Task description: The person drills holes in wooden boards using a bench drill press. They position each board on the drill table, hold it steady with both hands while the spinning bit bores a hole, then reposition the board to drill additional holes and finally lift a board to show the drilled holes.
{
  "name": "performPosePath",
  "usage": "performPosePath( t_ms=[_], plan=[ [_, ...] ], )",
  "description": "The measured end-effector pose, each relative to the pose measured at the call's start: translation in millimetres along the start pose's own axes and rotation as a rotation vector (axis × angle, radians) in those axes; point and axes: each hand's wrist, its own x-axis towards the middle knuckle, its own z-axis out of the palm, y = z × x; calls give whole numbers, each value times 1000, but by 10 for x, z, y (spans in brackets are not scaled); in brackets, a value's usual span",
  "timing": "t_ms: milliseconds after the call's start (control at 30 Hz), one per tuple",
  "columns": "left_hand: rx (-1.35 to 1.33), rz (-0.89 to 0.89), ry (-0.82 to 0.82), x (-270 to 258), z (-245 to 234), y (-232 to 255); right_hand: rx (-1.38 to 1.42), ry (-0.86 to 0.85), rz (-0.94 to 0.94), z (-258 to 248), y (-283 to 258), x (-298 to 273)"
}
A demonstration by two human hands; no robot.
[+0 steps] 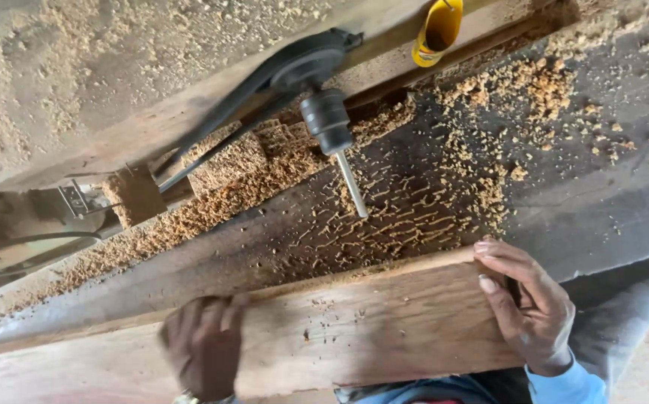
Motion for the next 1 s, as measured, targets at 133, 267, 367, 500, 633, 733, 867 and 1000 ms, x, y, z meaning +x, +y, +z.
performPosePath(
  t_ms=[133,267,367,500,633,733,867,1000],
  plan=[
    [-14,-122,-17,-179,-23,12,-26,0,-8,-13,10,-56],
    [-168,-130,99,-298,10,107,-28,17,13,-25,68,-180],
    [-195,-186,115,-357,56,133,-57,24,3,-41,95,-260],
    [-216,-229,135,-315,86,128,-64,41,38,-57,181,-304],
    [-188,-219,149,-284,107,75,-95,1,6,-143,239,-64],
    [-171,-163,171,-302,129,-23,-260,-69,-189,-186,240,125],
    [-155,-70,186,-292,243,-148,-512,-39,-343,-270,374,137],
    [-149,-80,143,-375,238,-168,-697,-40,-421,-229,403,150]
  ],
)
